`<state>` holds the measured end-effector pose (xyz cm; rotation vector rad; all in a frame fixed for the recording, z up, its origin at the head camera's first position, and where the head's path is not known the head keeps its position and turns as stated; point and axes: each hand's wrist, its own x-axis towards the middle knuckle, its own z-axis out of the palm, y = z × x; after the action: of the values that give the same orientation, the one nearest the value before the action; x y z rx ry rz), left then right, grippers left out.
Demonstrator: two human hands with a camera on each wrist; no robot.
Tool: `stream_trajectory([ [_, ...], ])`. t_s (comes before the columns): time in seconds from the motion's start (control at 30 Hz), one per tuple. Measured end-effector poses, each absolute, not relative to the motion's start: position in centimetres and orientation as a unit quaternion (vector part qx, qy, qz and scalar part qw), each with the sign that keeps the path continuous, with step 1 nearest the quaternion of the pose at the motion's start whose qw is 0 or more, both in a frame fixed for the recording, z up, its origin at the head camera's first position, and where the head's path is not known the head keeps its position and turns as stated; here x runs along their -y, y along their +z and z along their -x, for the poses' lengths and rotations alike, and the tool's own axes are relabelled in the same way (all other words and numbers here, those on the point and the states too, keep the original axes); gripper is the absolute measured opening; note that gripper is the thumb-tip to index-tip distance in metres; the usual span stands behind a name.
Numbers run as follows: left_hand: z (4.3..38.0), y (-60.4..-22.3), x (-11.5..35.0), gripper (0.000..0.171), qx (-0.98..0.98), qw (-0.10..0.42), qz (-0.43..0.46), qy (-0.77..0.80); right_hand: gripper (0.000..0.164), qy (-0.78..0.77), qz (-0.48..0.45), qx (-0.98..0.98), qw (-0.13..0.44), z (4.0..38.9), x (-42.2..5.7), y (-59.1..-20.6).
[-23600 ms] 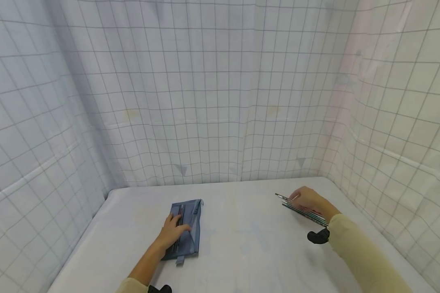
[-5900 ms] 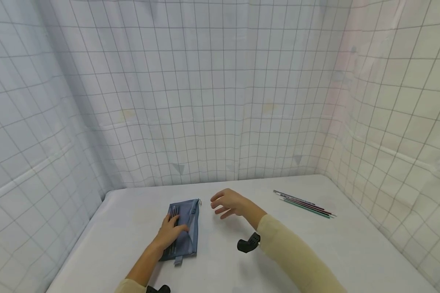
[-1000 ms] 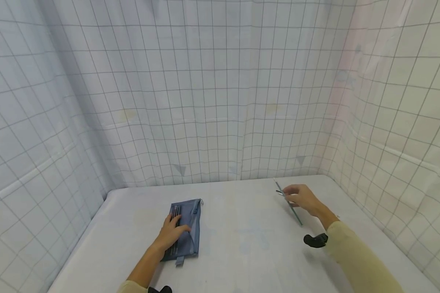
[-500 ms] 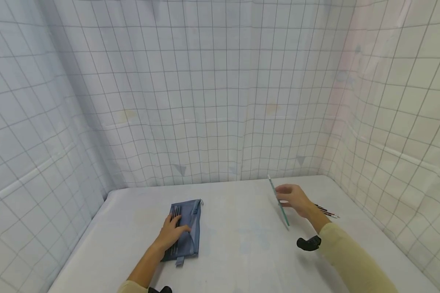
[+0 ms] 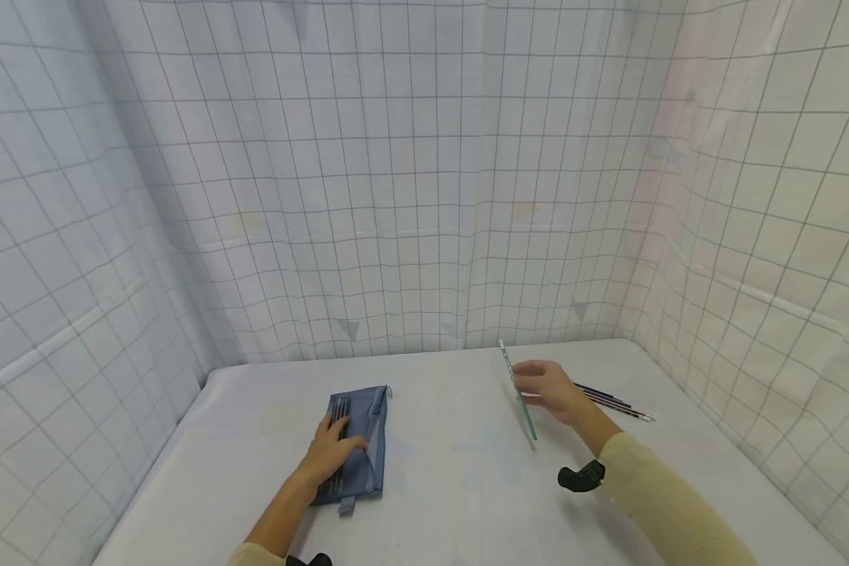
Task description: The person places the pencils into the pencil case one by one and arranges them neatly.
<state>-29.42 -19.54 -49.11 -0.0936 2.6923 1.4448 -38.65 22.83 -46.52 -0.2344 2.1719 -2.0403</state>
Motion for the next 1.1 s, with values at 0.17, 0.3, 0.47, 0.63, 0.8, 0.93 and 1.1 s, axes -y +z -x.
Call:
stream_trajectory([
  [0.17,29.6,-49.1,19.5,0.087,-0.884,0.041,0.027,0.465,0.043,-0.683,0.074,-0.722,0.086,38.5,-22.2,-47.0],
  [0.3,29.7,-49.1,19.5,0.086,-0.884,0.040,0.027,0.464,0.043,-0.681,0.067,-0.724,0.088,38.5,-21.7,-47.2],
  [0.47,29.7,-49.2,19.6,0.086,-0.886,0.039,0.025,0.462,0.043,-0.692,0.069,-0.713,0.091,38.6,-21.0,-47.4],
  [0.63,29.7,-49.2,19.5,0.086,-0.886,0.038,0.025,0.461,0.041,-0.699,0.061,-0.705,0.100,38.4,-20.0,-47.4],
  [0.8,29.6,-49.0,19.5,0.087,-0.887,0.040,0.027,0.459,0.038,-0.696,0.053,-0.710,0.098,38.3,-19.2,-47.5],
  [0.93,29.7,-49.0,19.4,0.087,-0.886,0.041,0.028,0.461,0.036,-0.700,0.054,-0.707,0.090,38.2,-18.5,-47.5],
  [1.1,29.6,-49.1,19.5,0.087,-0.886,0.040,0.029,0.462,0.033,-0.704,0.046,-0.702,0.096,38.0,-17.4,-47.7],
])
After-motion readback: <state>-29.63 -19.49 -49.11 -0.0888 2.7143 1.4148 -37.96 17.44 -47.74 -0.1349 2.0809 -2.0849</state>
